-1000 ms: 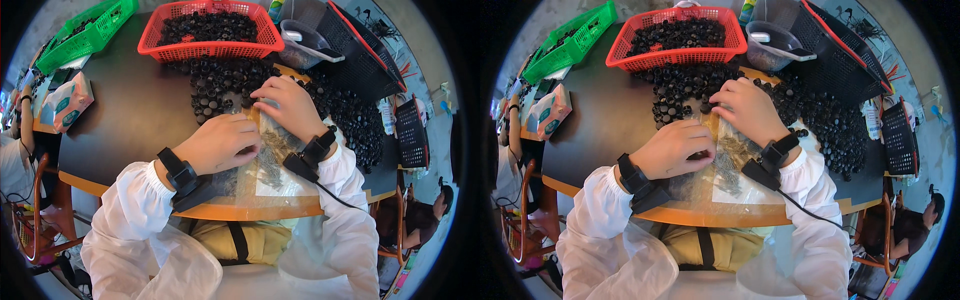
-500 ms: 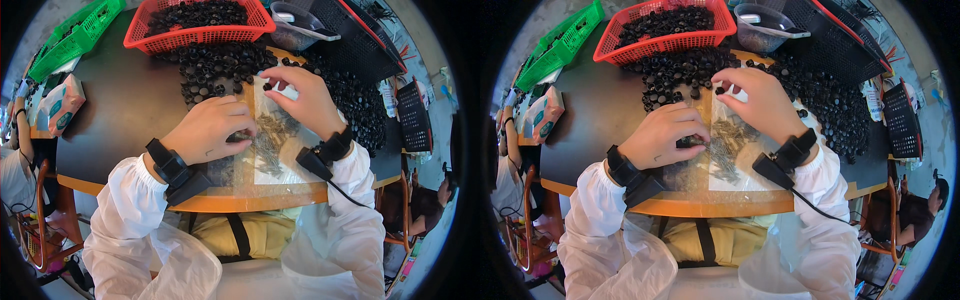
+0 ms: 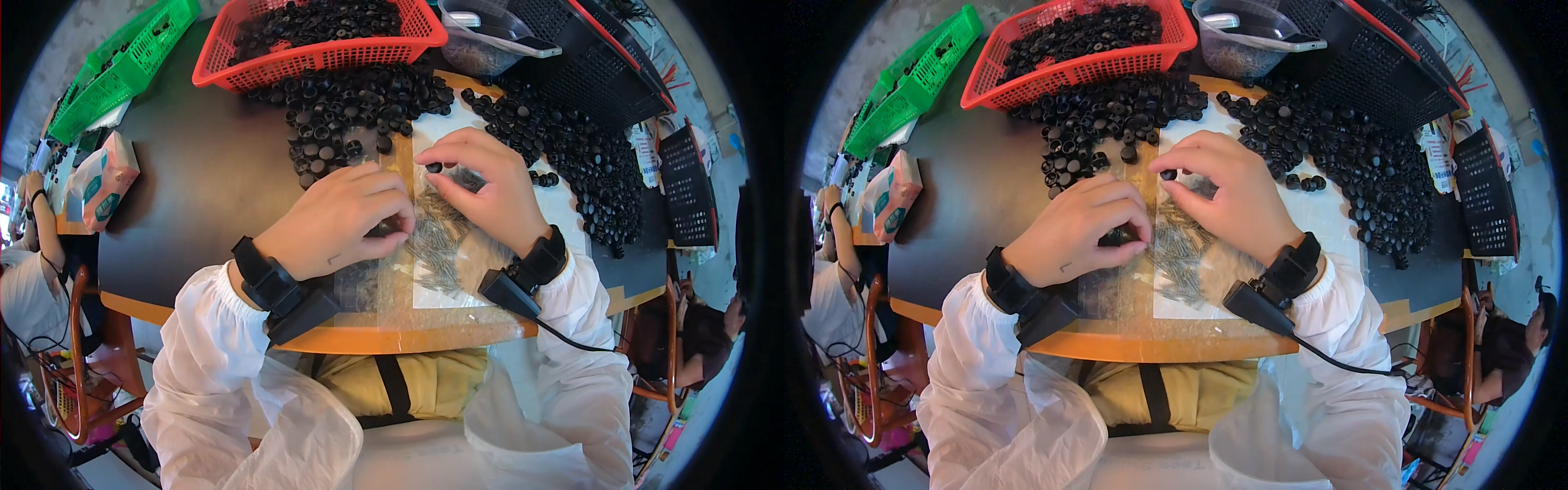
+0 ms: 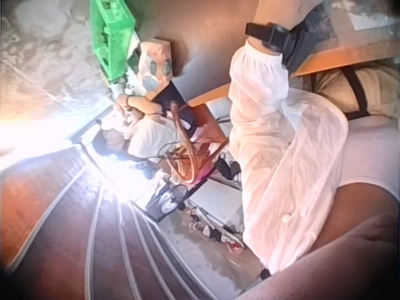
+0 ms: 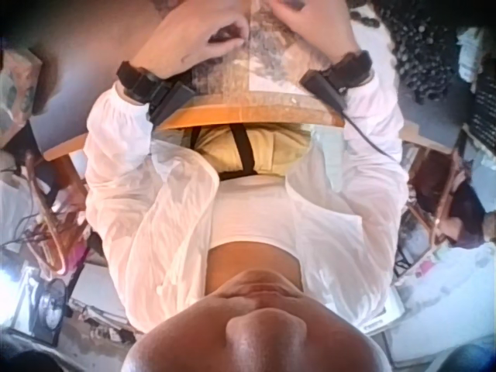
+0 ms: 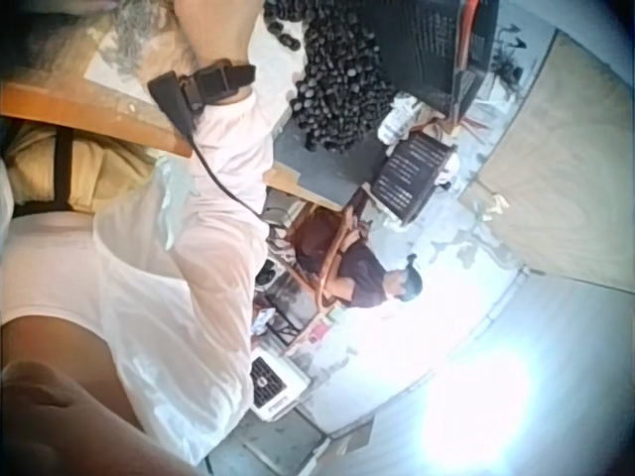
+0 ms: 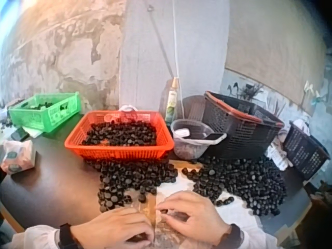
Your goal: The recorder is sorting and inspecting small black plastic buckles or components at a workstation.
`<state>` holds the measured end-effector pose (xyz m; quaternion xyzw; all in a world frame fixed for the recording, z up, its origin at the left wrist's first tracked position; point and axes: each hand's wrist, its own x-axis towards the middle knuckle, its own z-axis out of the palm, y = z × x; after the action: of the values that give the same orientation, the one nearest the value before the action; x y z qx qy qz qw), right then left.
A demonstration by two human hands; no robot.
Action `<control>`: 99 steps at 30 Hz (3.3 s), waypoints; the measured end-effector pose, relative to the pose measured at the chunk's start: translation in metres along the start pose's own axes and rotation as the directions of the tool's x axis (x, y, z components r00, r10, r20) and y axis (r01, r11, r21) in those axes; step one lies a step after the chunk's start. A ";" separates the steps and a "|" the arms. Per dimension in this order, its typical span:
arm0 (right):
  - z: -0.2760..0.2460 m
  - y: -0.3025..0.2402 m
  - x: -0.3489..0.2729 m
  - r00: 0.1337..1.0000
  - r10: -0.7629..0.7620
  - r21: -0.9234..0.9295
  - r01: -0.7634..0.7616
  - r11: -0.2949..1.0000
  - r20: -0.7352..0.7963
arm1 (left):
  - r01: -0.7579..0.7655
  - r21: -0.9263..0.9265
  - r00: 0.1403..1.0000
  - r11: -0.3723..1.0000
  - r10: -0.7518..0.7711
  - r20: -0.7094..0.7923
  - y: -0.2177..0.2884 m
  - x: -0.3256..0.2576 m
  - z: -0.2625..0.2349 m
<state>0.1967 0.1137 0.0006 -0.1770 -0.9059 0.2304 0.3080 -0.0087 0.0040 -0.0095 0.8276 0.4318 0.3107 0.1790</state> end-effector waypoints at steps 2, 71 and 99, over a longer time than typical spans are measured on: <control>0.002 0.001 -0.001 0.999 0.031 0.062 -0.033 0.998 0.044 | 0.011 -0.022 1.000 1.000 -0.011 -0.021 0.000 0.000 -0.001; -0.002 -0.013 -0.002 0.999 0.017 0.071 -0.020 0.997 0.032 | 0.296 -0.587 0.878 0.754 -0.457 -0.144 0.009 0.004 -0.002; 0.003 -0.016 -0.003 0.988 -0.150 0.008 0.151 0.989 -0.028 | 0.343 -0.587 0.888 0.733 -0.457 -0.052 0.011 0.002 -0.001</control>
<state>0.1939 0.0984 0.0057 -0.1098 -0.9112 0.2086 0.3378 -0.0019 -0.0001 -0.0015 0.5903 0.5042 0.4562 0.4349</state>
